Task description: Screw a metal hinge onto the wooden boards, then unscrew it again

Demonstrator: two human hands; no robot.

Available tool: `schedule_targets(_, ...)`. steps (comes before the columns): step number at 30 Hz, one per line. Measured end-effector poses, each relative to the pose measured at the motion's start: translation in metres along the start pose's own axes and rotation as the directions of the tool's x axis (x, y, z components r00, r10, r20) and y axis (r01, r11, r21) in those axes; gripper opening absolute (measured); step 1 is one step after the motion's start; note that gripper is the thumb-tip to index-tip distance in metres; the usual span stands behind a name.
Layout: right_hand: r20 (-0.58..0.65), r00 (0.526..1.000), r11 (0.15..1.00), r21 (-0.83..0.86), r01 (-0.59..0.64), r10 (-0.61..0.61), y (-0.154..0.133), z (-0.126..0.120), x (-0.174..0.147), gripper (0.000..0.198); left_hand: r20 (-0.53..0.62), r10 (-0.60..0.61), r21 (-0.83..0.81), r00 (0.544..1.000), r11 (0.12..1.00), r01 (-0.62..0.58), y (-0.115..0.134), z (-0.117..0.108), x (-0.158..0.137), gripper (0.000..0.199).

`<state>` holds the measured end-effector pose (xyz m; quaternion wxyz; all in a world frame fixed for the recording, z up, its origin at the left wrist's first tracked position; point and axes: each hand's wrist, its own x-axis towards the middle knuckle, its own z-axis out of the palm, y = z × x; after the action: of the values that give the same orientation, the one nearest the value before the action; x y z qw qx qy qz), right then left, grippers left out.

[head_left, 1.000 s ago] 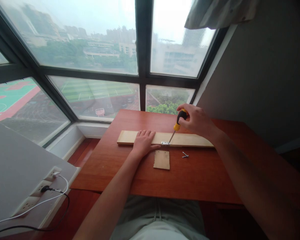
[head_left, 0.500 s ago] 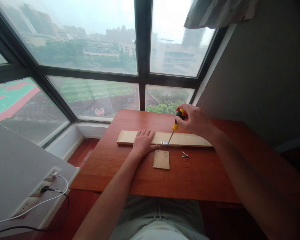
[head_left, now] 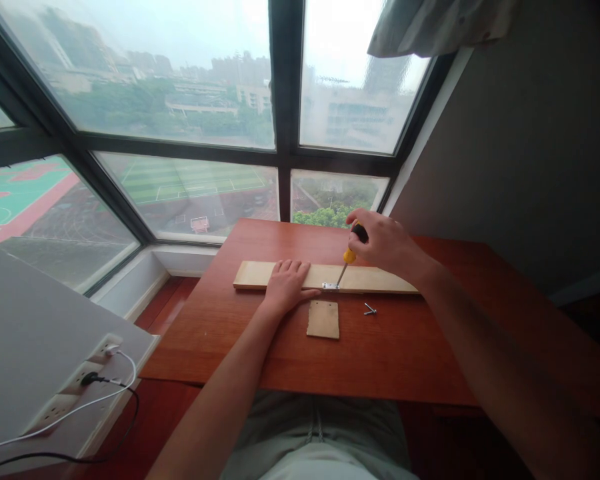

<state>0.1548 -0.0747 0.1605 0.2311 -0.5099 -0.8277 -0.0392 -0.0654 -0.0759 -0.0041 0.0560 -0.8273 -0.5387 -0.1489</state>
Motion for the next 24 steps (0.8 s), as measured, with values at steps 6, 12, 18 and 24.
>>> schedule_targets(6, -0.021, 0.998, 0.995, -0.083, -0.061, 0.060, -0.0035, -0.0023, 0.0003, 0.022, -0.009, 0.010, -0.002, 1.000, 1.000, -0.011, 0.0004, -0.0004, 0.0000, 0.067)
schedule_targets(12, -0.001, 1.000, 1.000, -0.019, -0.022, 0.022, -0.0035, -0.0019, 0.0030, 0.023, 0.008, -0.008, 0.001, 1.000, 1.000, 0.007, 0.0011, -0.0017, -0.0003, 0.067)
schedule_targets(18, 0.005, 0.998, 0.996, -0.065, -0.062, 0.063, -0.0067, -0.0041, 0.0033, 0.019, -0.002, 0.002, -0.009, 1.000, 1.000, -0.002, 0.0005, -0.0006, -0.0005, 0.068)
schedule_targets(24, 0.011, 1.000, 0.998, -0.056, -0.028, 0.029, -0.0071, -0.0027, 0.0058, 0.021, -0.002, -0.003, -0.008, 1.000, 1.000, 0.003, 0.0003, -0.0001, -0.0004, 0.072)
